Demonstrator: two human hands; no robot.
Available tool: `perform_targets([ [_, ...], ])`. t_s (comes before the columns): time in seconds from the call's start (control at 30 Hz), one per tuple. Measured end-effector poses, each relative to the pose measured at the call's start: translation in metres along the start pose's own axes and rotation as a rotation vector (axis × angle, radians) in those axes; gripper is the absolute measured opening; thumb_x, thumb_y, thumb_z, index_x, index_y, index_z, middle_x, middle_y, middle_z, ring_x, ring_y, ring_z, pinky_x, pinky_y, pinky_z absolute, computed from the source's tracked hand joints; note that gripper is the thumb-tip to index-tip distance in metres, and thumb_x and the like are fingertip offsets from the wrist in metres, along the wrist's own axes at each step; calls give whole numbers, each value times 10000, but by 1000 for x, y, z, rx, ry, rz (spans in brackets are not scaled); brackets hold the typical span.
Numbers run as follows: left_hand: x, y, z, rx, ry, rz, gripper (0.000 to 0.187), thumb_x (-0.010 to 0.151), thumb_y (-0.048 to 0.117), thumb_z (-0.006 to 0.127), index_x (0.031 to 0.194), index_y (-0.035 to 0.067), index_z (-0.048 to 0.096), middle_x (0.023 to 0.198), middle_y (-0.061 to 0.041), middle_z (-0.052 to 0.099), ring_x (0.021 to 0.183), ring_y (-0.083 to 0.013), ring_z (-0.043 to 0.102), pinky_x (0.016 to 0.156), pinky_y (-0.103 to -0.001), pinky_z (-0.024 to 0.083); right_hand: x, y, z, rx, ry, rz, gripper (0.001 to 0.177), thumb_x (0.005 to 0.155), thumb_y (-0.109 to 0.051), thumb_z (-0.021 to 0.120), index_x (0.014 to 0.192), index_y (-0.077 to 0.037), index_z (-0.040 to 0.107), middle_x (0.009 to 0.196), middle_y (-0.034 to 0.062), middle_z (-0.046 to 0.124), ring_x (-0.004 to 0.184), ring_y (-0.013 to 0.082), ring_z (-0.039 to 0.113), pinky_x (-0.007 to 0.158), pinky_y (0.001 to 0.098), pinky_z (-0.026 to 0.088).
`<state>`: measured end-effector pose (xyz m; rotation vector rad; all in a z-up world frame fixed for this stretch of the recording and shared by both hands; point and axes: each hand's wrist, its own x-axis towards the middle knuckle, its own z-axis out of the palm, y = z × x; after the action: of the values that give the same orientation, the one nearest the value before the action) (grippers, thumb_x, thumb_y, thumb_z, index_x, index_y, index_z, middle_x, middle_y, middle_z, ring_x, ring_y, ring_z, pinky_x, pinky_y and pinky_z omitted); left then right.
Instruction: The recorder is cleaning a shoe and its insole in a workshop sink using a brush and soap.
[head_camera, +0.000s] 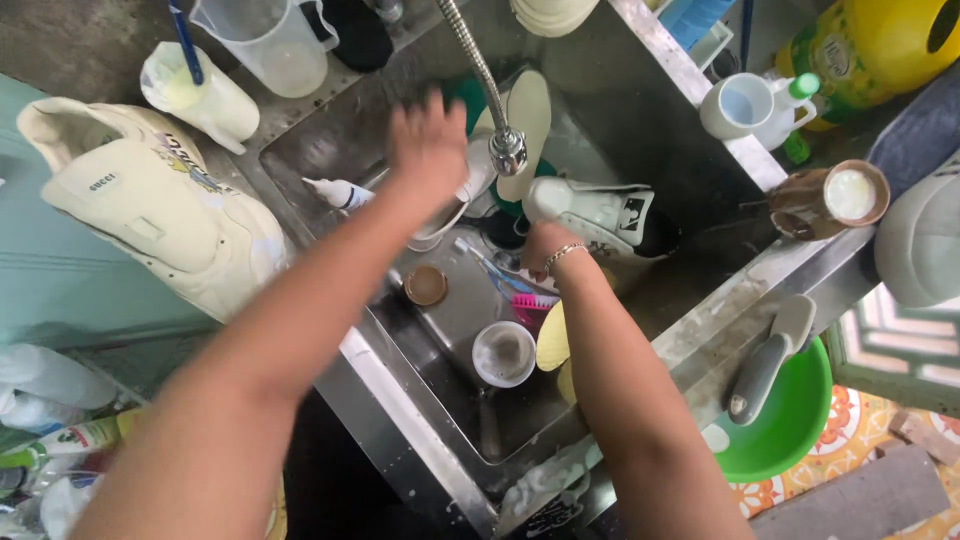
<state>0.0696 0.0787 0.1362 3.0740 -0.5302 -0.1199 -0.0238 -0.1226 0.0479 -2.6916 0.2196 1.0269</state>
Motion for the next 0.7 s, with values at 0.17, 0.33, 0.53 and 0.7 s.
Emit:
perform_targets([
  [0.17,-51,17,88,-216,-349,-141,381,846,239,704,1160,23,699,1275,-220,646,1204,-365,622,1008,-452,502,19,3,21,-179,-98,-24,363,782,-209,767,1124,-88,745,1183,122,737,1133,298,708,921,449,586],
  [0.33,-45,1,143,-176,-632,-135,372,873,246,707,1189,50,731,1341,-199,646,1252,-355,621,1034,-442,513,27,3,41,-255,-106,-15,518,751,-238,820,1236,-111,688,1306,96,684,1218,280,656,956,439,566],
  [0.53,-36,-2,136,-268,-698,-104,500,820,260,787,1242,30,649,1324,-203,629,1234,-356,613,1021,-441,509,6,-15,38,-304,-163,39,789,603,-456,982,1270,-139,703,1343,90,662,1245,272,644,986,440,548],
  [0.7,-35,-1,100,-620,-353,-207,356,875,108,623,1215,26,691,1264,-242,668,1164,-405,637,982,-468,501,14,-12,60,-242,-100,52,910,565,-631,948,1270,-103,719,1308,111,712,1179,296,696,932,464,576],
])
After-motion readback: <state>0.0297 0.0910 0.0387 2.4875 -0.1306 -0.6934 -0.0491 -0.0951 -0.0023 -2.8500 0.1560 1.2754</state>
